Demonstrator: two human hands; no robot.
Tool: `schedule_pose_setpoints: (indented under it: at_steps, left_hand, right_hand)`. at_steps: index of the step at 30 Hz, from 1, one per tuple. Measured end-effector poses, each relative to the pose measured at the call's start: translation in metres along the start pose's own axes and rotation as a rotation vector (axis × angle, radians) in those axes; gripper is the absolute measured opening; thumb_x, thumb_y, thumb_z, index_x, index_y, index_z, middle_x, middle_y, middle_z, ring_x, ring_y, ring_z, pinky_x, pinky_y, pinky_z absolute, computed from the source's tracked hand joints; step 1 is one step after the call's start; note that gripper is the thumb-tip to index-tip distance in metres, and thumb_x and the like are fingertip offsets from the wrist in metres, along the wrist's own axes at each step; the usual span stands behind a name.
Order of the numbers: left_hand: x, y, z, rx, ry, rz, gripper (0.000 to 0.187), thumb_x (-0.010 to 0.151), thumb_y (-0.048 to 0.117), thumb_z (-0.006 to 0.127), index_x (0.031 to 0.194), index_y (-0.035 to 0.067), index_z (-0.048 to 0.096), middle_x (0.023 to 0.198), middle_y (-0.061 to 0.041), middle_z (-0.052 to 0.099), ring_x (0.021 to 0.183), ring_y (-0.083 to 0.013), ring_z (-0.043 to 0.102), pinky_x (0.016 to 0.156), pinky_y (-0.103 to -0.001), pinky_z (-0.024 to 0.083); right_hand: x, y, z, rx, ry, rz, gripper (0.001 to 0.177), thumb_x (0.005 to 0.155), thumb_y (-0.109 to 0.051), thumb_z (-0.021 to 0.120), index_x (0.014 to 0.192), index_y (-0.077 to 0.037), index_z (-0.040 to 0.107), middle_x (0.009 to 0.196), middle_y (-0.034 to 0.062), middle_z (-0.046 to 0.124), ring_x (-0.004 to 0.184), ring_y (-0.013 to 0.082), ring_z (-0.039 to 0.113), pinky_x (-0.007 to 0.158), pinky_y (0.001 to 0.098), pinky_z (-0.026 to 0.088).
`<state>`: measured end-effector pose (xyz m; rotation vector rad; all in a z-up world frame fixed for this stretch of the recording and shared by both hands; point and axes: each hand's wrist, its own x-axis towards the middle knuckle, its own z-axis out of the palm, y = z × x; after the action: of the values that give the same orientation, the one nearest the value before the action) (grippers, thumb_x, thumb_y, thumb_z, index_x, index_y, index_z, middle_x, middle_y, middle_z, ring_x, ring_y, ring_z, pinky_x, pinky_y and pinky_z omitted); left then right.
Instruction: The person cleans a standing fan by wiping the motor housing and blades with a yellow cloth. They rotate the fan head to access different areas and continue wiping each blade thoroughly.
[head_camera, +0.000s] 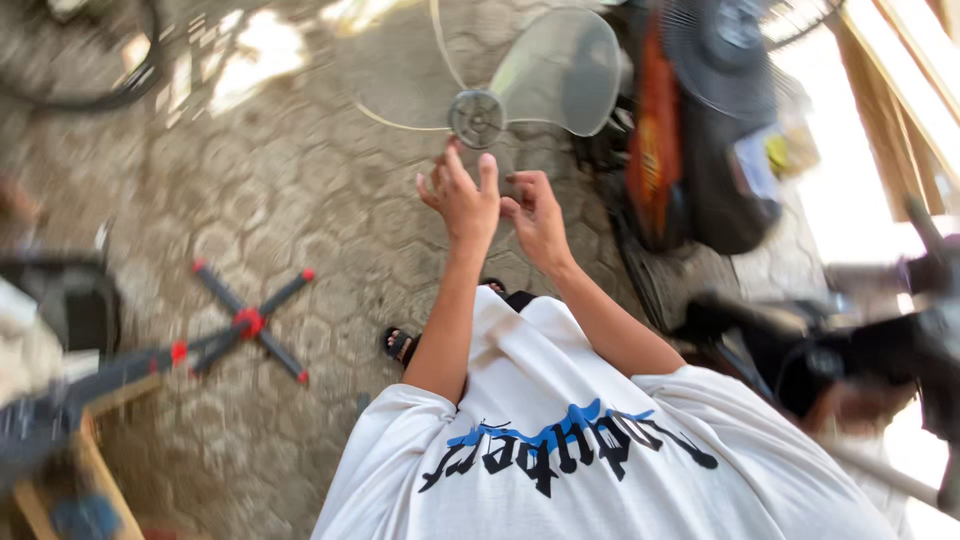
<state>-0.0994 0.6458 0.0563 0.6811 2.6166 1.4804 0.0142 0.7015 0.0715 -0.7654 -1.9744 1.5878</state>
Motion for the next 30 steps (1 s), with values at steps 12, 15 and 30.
schedule_pose_setpoints:
  at_steps: [12,15,30]
  left_hand:
    - [0.04,0.141,0.18,0.029,-0.667,0.38,0.054,0.1,0.036,0.059,0.145,0.009,0.048,0.139,-0.01,0.061,0.136,-0.0309,0.05,0.116,-0.064,0.012]
    - [0.06,0.165,0.217,0.005,-0.732,0.581,0.051,0.099,0.034,0.06,0.143,0.01,0.05,0.139,-0.012,0.058,0.133,-0.0341,0.05,0.111,-0.066,0.015]
    - [0.221,0.219,0.345,-0.246,-1.073,0.413,0.035,0.1,0.02,0.059,0.135,0.015,0.061,0.124,-0.007,0.065,0.106,-0.0254,0.067,0.093,-0.042,0.055]
  right_hand:
    - [0.036,0.034,-0.182,0.126,0.563,0.104,0.026,0.103,0.001,0.06,0.127,-0.005,0.052,0.104,0.0045,0.072,0.096,0.0095,0.066,0.087,0.0263,0.053]
    - [0.066,0.07,-0.227,0.065,0.717,0.149,0.026,0.102,-0.002,0.059,0.127,-0.004,0.054,0.101,0.0054,0.072,0.09,0.0096,0.065,0.08,0.0263,0.053]
    - [0.277,0.251,-0.362,0.252,1.137,0.333,0.02,0.104,-0.003,0.043,0.122,-0.008,0.049,0.101,0.0105,0.078,0.087,0.0108,0.07,0.083,0.0275,0.055]
